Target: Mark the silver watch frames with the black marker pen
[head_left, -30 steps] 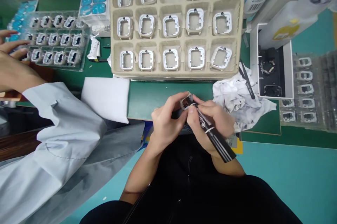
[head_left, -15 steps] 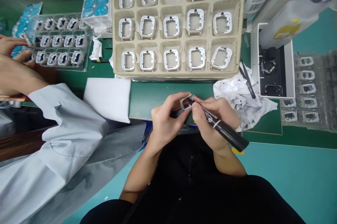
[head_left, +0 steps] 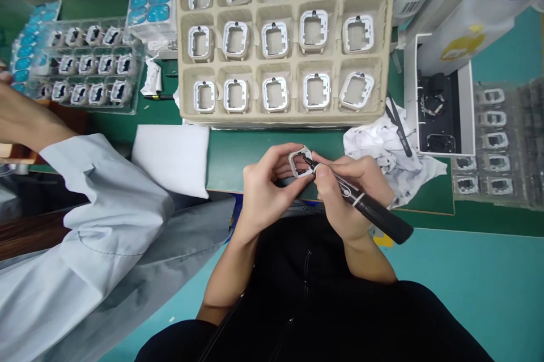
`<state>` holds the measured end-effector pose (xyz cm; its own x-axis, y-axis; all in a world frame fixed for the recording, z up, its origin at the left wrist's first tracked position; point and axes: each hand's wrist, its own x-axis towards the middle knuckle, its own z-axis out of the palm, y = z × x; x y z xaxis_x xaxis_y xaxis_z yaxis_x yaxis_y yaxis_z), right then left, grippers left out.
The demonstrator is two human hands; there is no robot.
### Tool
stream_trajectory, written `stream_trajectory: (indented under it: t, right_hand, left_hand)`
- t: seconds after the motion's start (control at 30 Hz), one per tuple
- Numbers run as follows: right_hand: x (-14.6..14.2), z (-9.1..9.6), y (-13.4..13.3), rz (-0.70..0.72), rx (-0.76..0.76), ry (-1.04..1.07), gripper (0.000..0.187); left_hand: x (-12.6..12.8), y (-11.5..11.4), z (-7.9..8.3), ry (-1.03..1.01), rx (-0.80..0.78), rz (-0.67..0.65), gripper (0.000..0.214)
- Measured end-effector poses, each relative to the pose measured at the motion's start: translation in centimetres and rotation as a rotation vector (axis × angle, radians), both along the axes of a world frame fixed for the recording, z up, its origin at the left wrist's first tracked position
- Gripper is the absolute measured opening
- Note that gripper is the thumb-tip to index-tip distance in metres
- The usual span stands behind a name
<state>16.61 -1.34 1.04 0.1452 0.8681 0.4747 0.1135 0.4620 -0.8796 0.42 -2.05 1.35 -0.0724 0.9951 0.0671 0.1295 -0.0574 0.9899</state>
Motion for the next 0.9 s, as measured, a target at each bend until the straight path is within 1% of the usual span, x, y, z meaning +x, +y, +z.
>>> stream_trajectory:
  t: [0.07, 0.13, 0.27, 0.4, 0.63, 0.9]
  right_hand:
    - [0.0, -0.3, 0.0, 0.020, -0.008, 0.027, 0.018]
    - [0.0, -0.4, 0.0, 0.014, -0.012, 0.021, 0.017]
    - [-0.2, 0.0, -0.1, -0.041, -0.012, -0.036, 0.018]
    - [-0.4, 0.5, 0.0, -0.053, 0.007, -0.066, 0.018]
    - [-0.4, 0.6, 0.1, -0.071, 0.026, -0.084, 0.019]
    - [-0.5, 0.4, 0.0, -0.080, 0.017, -0.103, 0.016]
  left_hand:
    - [-0.2, 0.3, 0.4, -0.054, -0.056, -0.018, 0.062]
    - [-0.4, 0.4, 0.6, -0.085, -0.075, -0.034, 0.063]
    - [-0.6, 0.5, 0.6, -0.117, -0.069, -0.051, 0.062]
    - [-0.5, 0.3, 0.4, -0.100, -0.064, -0.052, 0.064]
    - [-0.4, 0.3, -0.1, -0.073, 0.050, -0.060, 0.054]
    - [-0.5, 0.0, -0.5, 0.031, 0.108, -0.055, 0.051]
